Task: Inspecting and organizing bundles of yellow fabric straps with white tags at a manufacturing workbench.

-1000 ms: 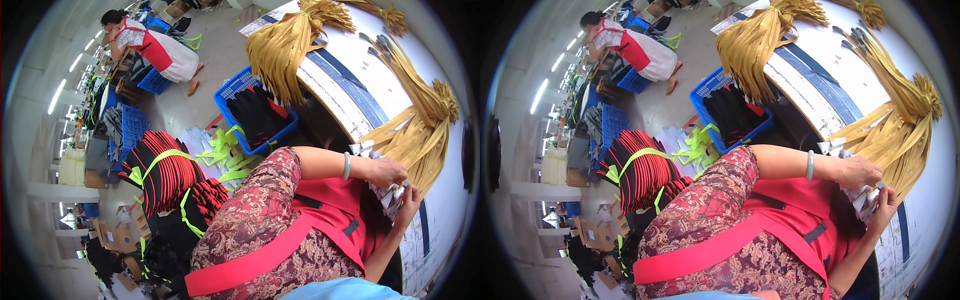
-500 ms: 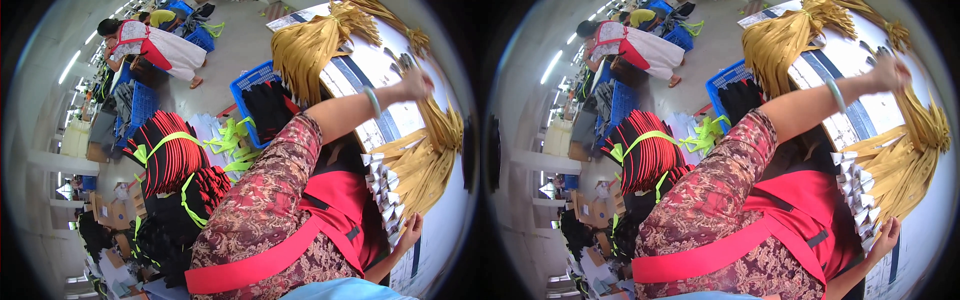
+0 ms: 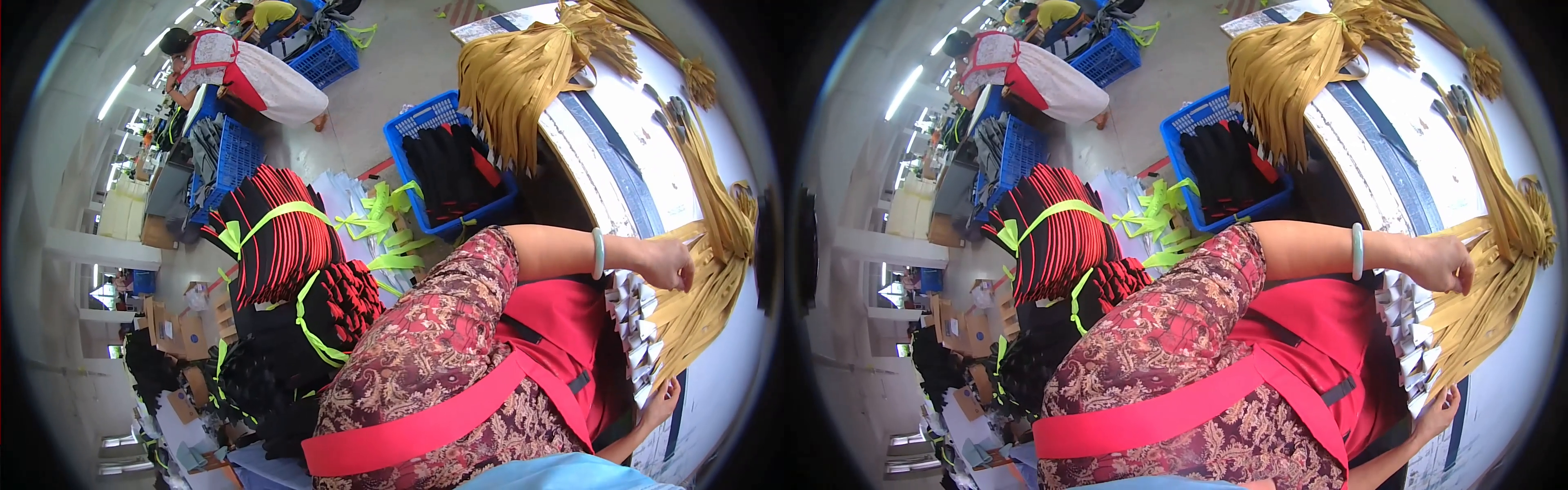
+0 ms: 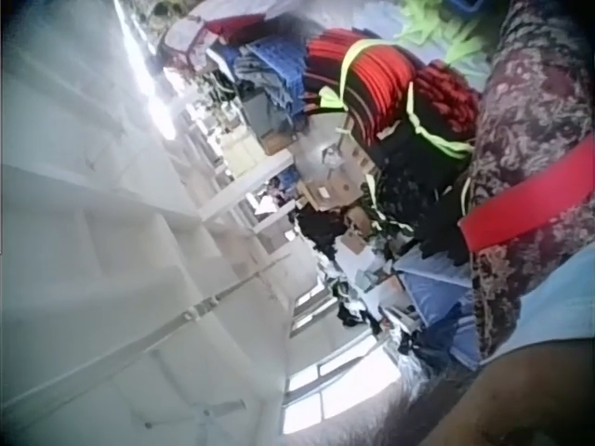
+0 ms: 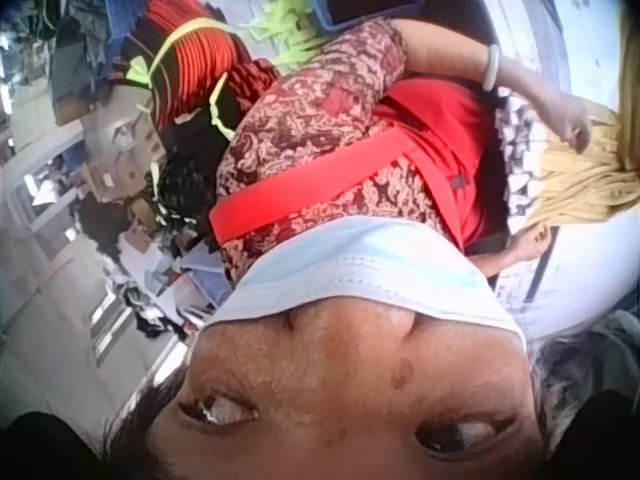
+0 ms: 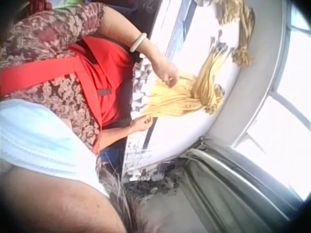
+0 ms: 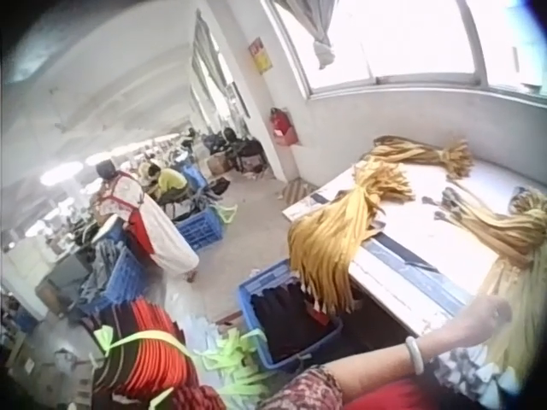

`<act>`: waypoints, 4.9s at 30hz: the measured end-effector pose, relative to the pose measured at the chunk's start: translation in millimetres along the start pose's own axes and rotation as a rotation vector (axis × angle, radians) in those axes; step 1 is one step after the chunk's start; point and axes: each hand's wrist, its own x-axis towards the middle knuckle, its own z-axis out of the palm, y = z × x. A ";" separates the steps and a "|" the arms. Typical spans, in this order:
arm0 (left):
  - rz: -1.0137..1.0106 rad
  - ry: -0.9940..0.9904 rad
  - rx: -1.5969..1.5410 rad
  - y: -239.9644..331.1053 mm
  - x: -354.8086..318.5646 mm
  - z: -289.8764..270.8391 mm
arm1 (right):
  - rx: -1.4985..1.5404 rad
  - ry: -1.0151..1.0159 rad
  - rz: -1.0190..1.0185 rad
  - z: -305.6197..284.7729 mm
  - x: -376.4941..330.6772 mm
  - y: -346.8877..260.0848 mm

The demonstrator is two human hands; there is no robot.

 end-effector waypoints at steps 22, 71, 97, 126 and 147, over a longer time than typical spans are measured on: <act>-0.149 -0.073 -0.289 9.0 -20.3 147.2 | 0.924 -0.254 0.156 9.1 -43.5 -63.4; -0.094 0.020 -0.630 13.0 -5.4 62.3 | 0.959 -0.560 -0.182 -4.8 18.2 -154.4; 0.310 0.360 -0.187 16.2 -10.4 42.9 | 0.654 -0.150 -0.434 21.2 22.2 -157.7; 0.124 -0.072 0.357 -1.6 -43.8 51.5 | 0.754 -0.311 -0.111 41.4 -11.7 -168.1; -0.356 0.185 -0.139 -71.8 -47.8 -149.3 | 0.325 0.025 -0.025 -18.1 -59.6 -109.8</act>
